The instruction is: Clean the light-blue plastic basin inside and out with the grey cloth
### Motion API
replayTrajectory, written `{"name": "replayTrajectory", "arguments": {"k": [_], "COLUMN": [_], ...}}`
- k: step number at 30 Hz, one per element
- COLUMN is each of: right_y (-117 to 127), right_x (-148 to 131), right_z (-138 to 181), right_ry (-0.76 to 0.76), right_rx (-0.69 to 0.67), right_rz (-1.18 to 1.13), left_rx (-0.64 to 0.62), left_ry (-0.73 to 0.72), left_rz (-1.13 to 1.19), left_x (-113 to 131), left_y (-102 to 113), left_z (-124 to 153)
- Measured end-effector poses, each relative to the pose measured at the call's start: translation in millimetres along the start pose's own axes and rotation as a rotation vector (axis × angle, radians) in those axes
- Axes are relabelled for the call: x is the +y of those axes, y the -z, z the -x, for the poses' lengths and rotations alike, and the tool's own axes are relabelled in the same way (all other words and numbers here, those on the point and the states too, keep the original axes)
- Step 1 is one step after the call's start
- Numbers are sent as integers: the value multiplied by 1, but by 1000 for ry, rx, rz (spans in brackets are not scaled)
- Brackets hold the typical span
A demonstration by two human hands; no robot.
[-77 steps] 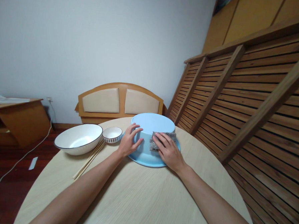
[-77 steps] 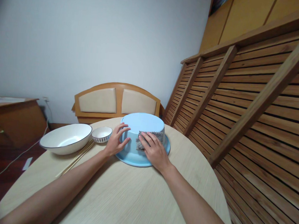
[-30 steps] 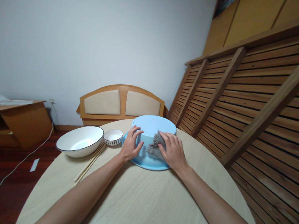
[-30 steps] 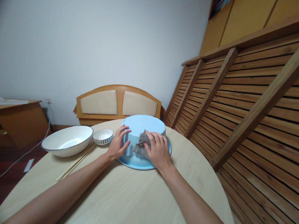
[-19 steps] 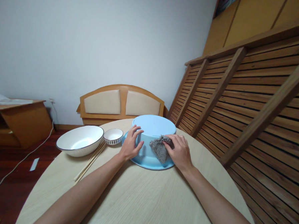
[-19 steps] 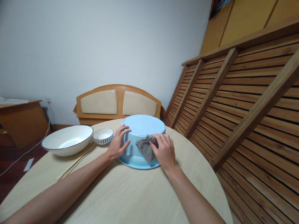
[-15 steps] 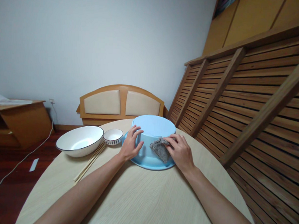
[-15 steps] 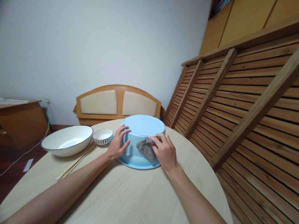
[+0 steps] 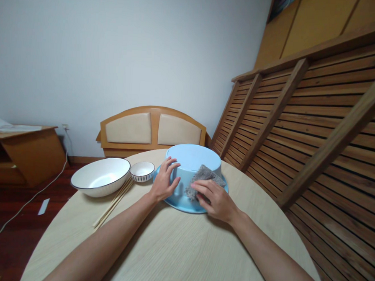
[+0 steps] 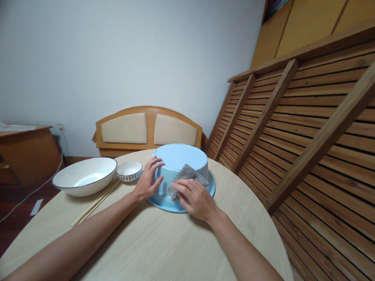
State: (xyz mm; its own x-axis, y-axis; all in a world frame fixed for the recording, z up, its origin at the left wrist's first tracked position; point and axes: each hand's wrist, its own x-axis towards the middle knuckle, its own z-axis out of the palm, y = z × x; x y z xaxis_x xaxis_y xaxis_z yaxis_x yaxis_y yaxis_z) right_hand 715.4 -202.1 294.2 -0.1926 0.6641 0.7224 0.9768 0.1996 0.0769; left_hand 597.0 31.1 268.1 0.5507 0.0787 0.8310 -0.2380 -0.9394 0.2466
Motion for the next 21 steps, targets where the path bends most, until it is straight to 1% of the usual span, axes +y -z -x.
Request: {"name": "replayTrajectory", "arguments": {"k": [2,4,9,15,17,18,21], "right_y": [-4,-9,-16,-17,-17,-17,-17], "right_x": [2,4,-3,-12,-11,-11,-8], "right_z": [2,3,-1,-3,0,2,7], "right_ry": [-141,-246,-411,-551,-569,-555,-414], "right_rx": [145,220,220,223,217,212,165], "right_rz": [2,53,271,374,388,392,415], "left_rx": [-1,-1,-1,2,1,-1,-9], "left_ry": [2,2,-2,-2,-2,-2,3], "left_rz": [0,1,-3,-7,-8,-9,-5], "left_x": [0,-1,-1,-1,-2,-2,-1], "left_y": [0,0,0,0,0,0,0], "left_z": [0,0,0,0,0,0,0]}}
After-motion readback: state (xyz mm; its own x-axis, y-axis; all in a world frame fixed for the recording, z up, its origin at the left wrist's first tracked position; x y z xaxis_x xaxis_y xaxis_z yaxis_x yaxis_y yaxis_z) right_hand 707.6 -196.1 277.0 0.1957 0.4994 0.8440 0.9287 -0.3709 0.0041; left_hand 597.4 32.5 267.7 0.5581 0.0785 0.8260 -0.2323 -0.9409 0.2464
